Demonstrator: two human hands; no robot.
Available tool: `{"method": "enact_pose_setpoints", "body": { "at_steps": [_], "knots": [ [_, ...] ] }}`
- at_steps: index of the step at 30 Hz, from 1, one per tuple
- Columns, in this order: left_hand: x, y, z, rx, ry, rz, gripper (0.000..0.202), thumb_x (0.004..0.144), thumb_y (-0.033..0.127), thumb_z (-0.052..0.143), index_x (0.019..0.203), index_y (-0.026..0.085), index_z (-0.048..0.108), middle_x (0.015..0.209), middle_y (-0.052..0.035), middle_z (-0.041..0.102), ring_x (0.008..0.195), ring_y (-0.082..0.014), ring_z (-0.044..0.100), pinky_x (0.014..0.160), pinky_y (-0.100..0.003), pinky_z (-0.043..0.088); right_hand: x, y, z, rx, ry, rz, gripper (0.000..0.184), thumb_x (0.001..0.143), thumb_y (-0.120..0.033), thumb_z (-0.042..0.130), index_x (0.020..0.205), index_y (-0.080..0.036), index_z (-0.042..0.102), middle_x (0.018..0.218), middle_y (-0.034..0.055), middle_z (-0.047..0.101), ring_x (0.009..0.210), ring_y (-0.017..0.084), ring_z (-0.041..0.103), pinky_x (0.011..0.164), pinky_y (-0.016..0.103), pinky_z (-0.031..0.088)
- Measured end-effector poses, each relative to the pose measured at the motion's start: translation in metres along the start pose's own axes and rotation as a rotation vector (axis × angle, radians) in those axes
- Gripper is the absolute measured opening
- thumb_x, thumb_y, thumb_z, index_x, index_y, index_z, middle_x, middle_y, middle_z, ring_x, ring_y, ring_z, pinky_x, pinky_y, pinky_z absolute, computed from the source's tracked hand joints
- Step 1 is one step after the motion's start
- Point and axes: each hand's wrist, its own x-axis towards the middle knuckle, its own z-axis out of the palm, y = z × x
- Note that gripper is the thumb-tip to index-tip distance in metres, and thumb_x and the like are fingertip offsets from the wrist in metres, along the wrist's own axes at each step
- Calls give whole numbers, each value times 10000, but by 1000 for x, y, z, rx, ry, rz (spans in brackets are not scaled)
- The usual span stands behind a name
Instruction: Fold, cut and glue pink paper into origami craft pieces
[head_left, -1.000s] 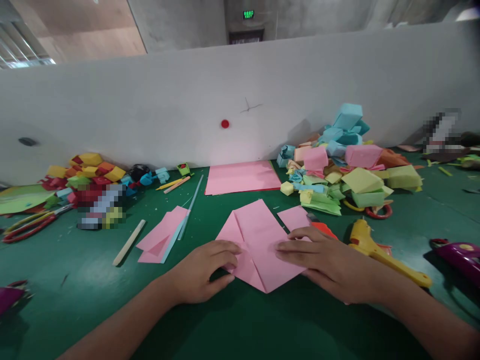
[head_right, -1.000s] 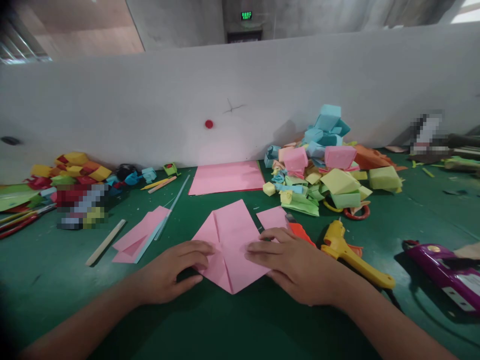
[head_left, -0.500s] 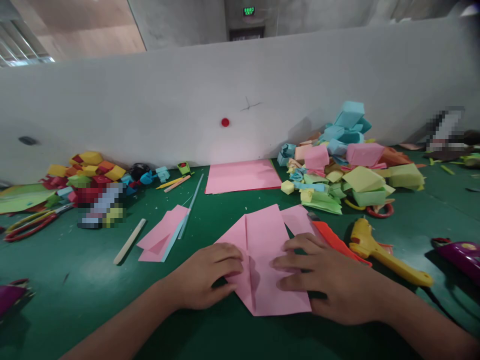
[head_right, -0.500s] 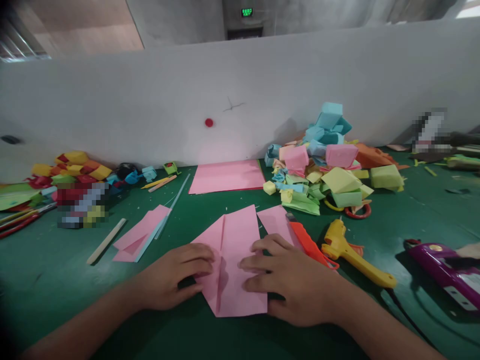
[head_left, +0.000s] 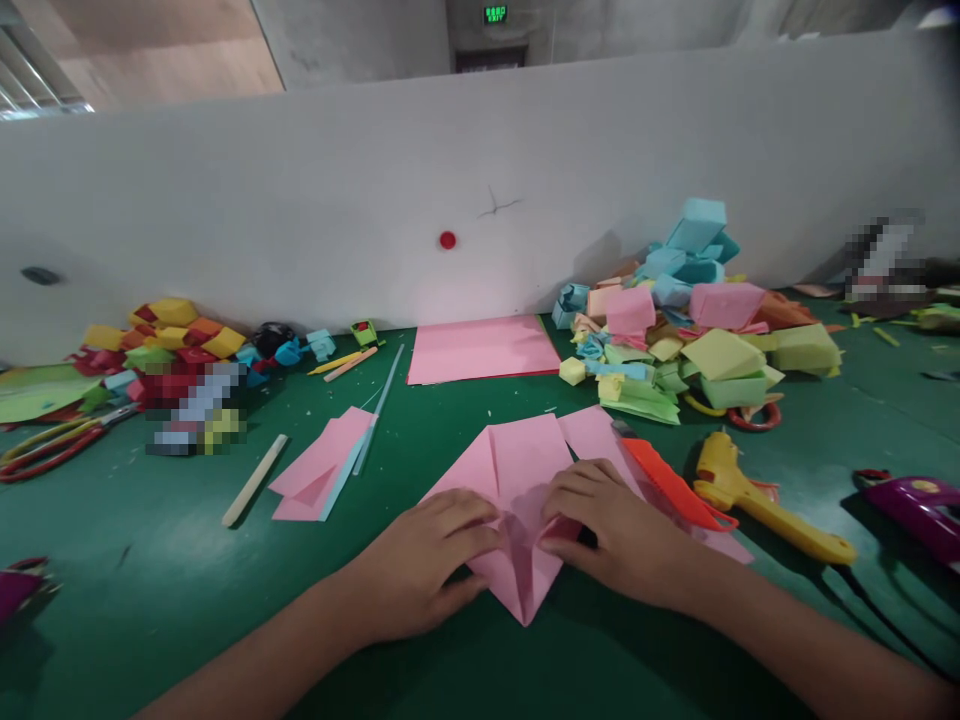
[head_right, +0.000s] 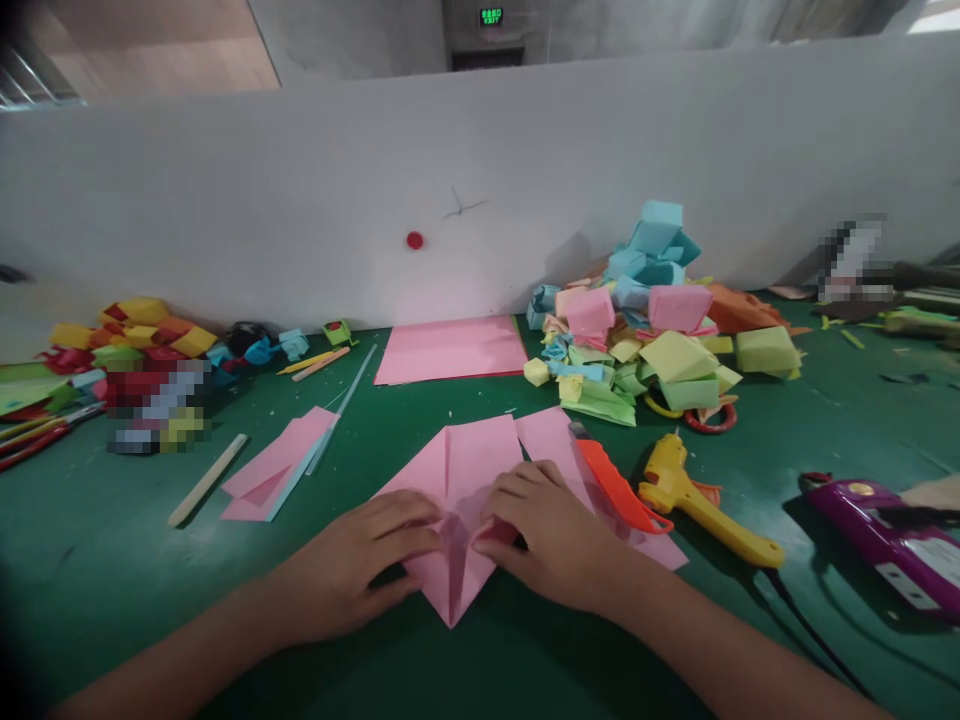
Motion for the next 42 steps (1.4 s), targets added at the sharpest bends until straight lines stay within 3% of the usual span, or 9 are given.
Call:
{"method": "enact_pose_setpoints", "body": {
  "at_steps": [6, 11, 24, 29, 34, 39, 42],
  "knots": [
    [2, 5, 8, 2, 35, -14, 304, 942, 241, 601, 1245, 223, 605, 1309, -100, 621, 1255, -275, 541, 1104, -468, 445, 10, 0, 10, -104, 36, 56, 110, 951, -312, 619, 935, -203, 618, 982, 67, 650, 963, 262, 530, 909, 448, 372],
    [2, 6, 11, -16, 29, -15, 340, 950, 238, 599, 1288, 216, 572, 1313, -93, 623, 1264, -276, 530, 1121, -466, 427, 13, -1, 15, -123, 51, 71, 196, 981, -335, 558, 1105, -203, 634, 1079, 87, 655, 1015, 284, 512, 908, 453, 356],
    [-1, 9, 16, 69, 47, 18, 259, 988, 257, 551, 1225, 239, 653, 1321, -103, 605, 1286, -302, 509, 1090, -506, 450, 23, -7, 24, -147, 126, 157, 104, 961, -249, 530, 989, -236, 629, 1026, 51, 699, 963, 266, 529, 859, 437, 307],
    [-4, 15, 8, 100, -55, -1, 378, 953, 355, 612, 1304, 214, 626, 1403, -156, 567, 1338, -382, 488, 1120, -606, 405, 23, -9, 25, -141, 130, 158, 124, 954, -237, 522, 1005, -237, 634, 1034, 55, 699, 972, 274, 531, 858, 441, 305],
    [-6, 19, 3, 126, -165, -3, 630, 901, 468, 674, 1439, 181, 517, 1550, -219, 418, 1426, -459, 376, 1114, -656, 379, 24, -10, 25, -141, 128, 165, 141, 956, -218, 513, 1014, -237, 640, 1046, 55, 701, 982, 270, 533, 864, 439, 302],
    [-8, 18, 5, 127, -134, 33, 609, 940, 487, 619, 1480, 240, 485, 1612, -154, 353, 1459, -433, 342, 1166, -646, 303, 25, -10, 25, -139, 122, 176, 135, 929, -203, 538, 1003, -253, 639, 1046, 32, 703, 987, 266, 534, 873, 432, 302],
    [-8, 16, 5, 126, -164, 40, 636, 953, 503, 596, 1518, 254, 441, 1582, -138, 415, 1463, -432, 338, 1168, -653, 290, 25, -10, 25, -140, 128, 174, 137, 926, -196, 534, 996, -251, 639, 1043, 35, 702, 978, 264, 534, 866, 432, 301]
  ]
}}
